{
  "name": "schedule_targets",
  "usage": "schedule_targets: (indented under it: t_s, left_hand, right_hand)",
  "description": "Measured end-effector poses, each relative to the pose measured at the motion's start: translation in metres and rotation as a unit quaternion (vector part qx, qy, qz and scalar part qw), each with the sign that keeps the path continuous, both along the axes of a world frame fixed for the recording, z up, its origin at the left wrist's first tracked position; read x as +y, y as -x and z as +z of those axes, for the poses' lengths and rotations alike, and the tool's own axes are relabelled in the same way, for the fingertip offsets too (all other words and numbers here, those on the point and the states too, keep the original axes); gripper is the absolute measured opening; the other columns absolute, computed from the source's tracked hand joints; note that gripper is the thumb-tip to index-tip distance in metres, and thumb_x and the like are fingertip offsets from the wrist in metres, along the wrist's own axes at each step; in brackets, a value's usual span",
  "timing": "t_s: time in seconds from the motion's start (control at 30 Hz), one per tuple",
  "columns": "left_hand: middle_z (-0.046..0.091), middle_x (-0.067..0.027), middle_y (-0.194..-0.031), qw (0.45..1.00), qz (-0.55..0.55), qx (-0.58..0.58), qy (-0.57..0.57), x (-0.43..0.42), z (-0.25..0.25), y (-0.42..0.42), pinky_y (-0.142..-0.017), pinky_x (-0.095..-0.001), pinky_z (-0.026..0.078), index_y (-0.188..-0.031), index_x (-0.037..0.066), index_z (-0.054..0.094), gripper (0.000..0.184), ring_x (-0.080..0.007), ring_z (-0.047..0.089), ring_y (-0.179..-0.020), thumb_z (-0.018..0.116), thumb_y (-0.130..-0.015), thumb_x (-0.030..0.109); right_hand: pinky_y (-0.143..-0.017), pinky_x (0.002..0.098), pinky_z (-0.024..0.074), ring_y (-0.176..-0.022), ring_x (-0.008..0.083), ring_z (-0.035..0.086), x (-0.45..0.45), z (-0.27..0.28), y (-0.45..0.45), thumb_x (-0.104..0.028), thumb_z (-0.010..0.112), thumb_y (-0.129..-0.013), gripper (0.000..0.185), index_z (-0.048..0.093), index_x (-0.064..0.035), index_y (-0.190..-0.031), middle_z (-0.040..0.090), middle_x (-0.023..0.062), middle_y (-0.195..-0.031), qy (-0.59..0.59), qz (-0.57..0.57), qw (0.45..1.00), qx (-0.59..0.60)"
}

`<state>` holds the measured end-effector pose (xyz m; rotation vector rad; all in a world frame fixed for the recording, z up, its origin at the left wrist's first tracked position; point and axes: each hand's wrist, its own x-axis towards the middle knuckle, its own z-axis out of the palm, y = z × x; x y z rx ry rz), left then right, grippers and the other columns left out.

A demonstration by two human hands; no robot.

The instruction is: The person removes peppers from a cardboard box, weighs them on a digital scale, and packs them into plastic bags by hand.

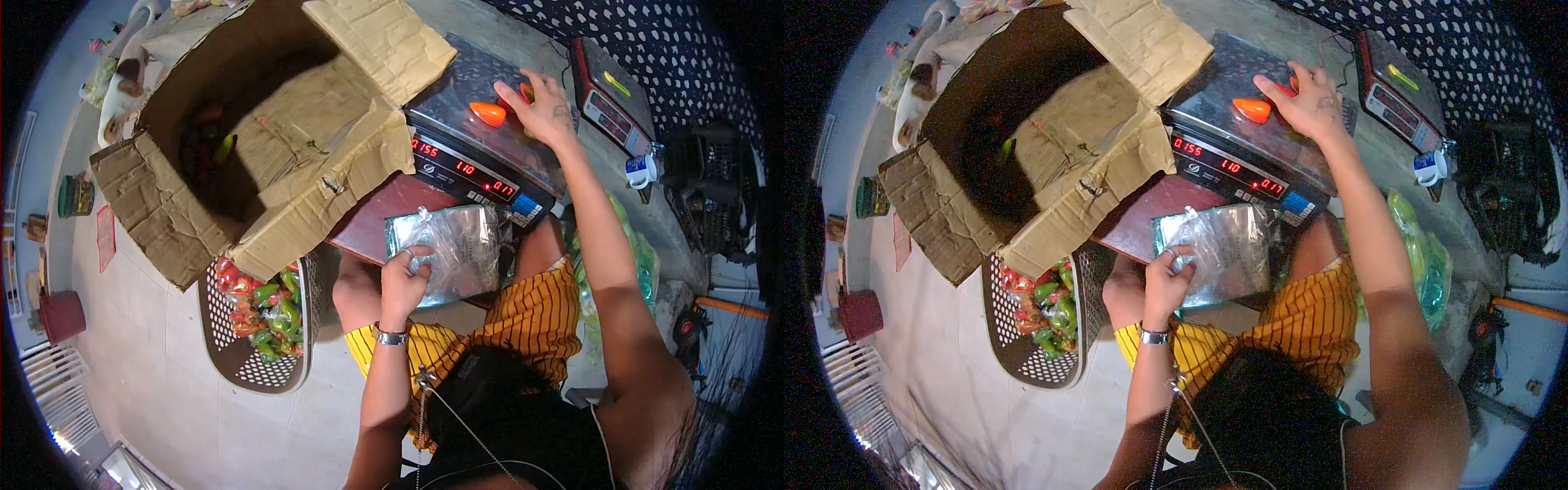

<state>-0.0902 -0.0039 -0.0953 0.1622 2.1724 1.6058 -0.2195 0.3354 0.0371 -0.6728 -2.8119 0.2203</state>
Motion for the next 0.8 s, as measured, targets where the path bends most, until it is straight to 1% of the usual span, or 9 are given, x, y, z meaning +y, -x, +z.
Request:
schedule_targets:
  t_s: [0.1, 0.2, 0.27, 0.33, 0.43, 0.47, 0.53, 0.67, 0.8]
  left_hand:
    - [0.073, -0.0169, -0.088, 1.0, -0.003, -0.027, 0.013, -0.002, 0.006, 0.002, -0.068, -0.0343, 0.053, -0.108, 0.011, 0.076, 0.024, -0.0242, 0.067, -0.07, 0.07, -0.085, 0.008]
    - [0.073, -0.0167, -0.089, 1.0, 0.004, -0.009, -0.001, -0.007, -0.003, 0.0, -0.068, -0.0356, 0.053, -0.108, 0.013, 0.076, 0.024, -0.0257, 0.068, -0.069, 0.07, -0.085, 0.008]
    - [0.073, -0.0169, -0.089, 1.0, 0.012, 0.002, -0.002, -0.009, -0.008, 0.0, -0.067, -0.0361, 0.053, -0.108, 0.013, 0.076, 0.024, -0.0263, 0.068, -0.067, 0.07, -0.084, 0.008]
    - [0.073, -0.0172, -0.088, 1.0, 0.019, 0.001, -0.01, -0.01, -0.005, 0.0, -0.069, -0.0374, 0.054, -0.107, 0.012, 0.076, 0.025, -0.0285, 0.069, -0.07, 0.07, -0.084, 0.008]
    - [0.072, -0.0172, -0.088, 0.999, -0.007, -0.043, -0.01, -0.01, -0.002, 0.003, -0.071, -0.0371, 0.054, -0.108, 0.011, 0.075, 0.025, -0.0304, 0.07, -0.075, 0.071, -0.083, 0.008]
    - [0.073, -0.0164, -0.089, 1.0, -0.015, -0.012, 0.007, -0.011, -0.004, 0.007, -0.072, -0.0367, 0.054, -0.108, 0.009, 0.075, 0.024, -0.0302, 0.07, -0.076, 0.071, -0.084, 0.009]
    - [0.074, -0.0146, -0.089, 0.998, -0.034, 0.044, 0.043, -0.015, -0.009, 0.007, -0.074, -0.0359, 0.055, -0.107, 0.005, 0.074, 0.024, -0.0297, 0.07, -0.078, 0.072, -0.084, 0.01]
    - [0.074, -0.0129, -0.088, 0.996, -0.046, 0.066, 0.035, -0.019, -0.016, 0.011, -0.073, -0.0344, 0.054, -0.107, 0.004, 0.073, 0.023, -0.0254, 0.069, -0.077, 0.072, -0.085, 0.009]
    - [0.073, -0.0111, -0.086, 0.997, -0.045, 0.055, 0.002, -0.016, -0.02, 0.009, -0.071, -0.0328, 0.054, -0.107, 0.003, 0.073, 0.022, -0.0211, 0.067, -0.076, 0.071, -0.085, 0.009]
  right_hand:
    - [-0.105, 0.0477, 0.0438, -0.121, 0.0366, 0.058, -0.022, 0.005, 0.014, -0.062, 0.067, -0.09, 0.066, 0.065, -0.0071, -0.128, 0.063, 0.0191, -0.126, -0.019, 0.065, 0.985, 0.155]
    - [-0.087, 0.0414, 0.0526, -0.099, 0.0355, 0.066, -0.095, 0.031, 0.048, -0.03, 0.078, -0.088, 0.032, 0.07, -0.0031, -0.103, 0.069, 0.0171, -0.103, 0.02, 0.242, 0.897, 0.369]
    - [-0.082, 0.0396, 0.0536, -0.092, 0.032, 0.067, -0.158, 0.038, 0.075, -0.03, 0.078, -0.088, 0.031, 0.07, -0.0041, -0.104, 0.068, 0.016, -0.1, 0.131, 0.306, 0.88, 0.34]
    - [-0.083, 0.0426, 0.0536, -0.09, 0.0328, 0.066, -0.226, 0.017, 0.123, -0.034, 0.078, -0.086, 0.031, 0.072, -0.0063, -0.098, 0.068, 0.016, -0.097, 0.279, 0.413, 0.814, 0.298]
    - [-0.1, 0.0471, 0.0516, -0.113, 0.0384, 0.063, -0.327, -0.038, 0.184, -0.029, 0.07, -0.088, 0.03, 0.074, -0.0101, -0.11, 0.066, 0.0208, -0.115, 0.222, 0.446, 0.863, 0.088]
    - [-0.105, 0.0464, 0.0499, -0.117, 0.0379, 0.062, -0.359, -0.048, 0.202, -0.024, 0.07, -0.085, 0.041, 0.069, -0.0107, -0.125, 0.063, 0.0211, -0.126, 0.187, 0.464, 0.864, -0.055]
    - [-0.109, 0.0517, 0.0461, -0.136, 0.0373, 0.049, -0.408, -0.088, 0.229, -0.016, 0.067, -0.084, 0.058, 0.058, -0.0123, -0.141, 0.049, 0.0163, -0.149, 0.094, 0.503, 0.842, -0.169]
    - [-0.121, 0.0565, 0.0265, -0.149, 0.0385, 0.034, -0.424, -0.092, 0.227, -0.016, 0.051, -0.101, 0.05, 0.051, -0.0177, -0.151, 0.04, 0.0114, -0.16, -0.02, 0.492, 0.84, -0.228]
    - [-0.117, 0.0526, 0.036, -0.145, 0.0385, 0.039, -0.413, -0.105, 0.213, -0.015, 0.052, -0.099, 0.043, 0.059, -0.0125, -0.141, 0.039, 0.012, -0.16, -0.062, 0.529, 0.838, -0.12]
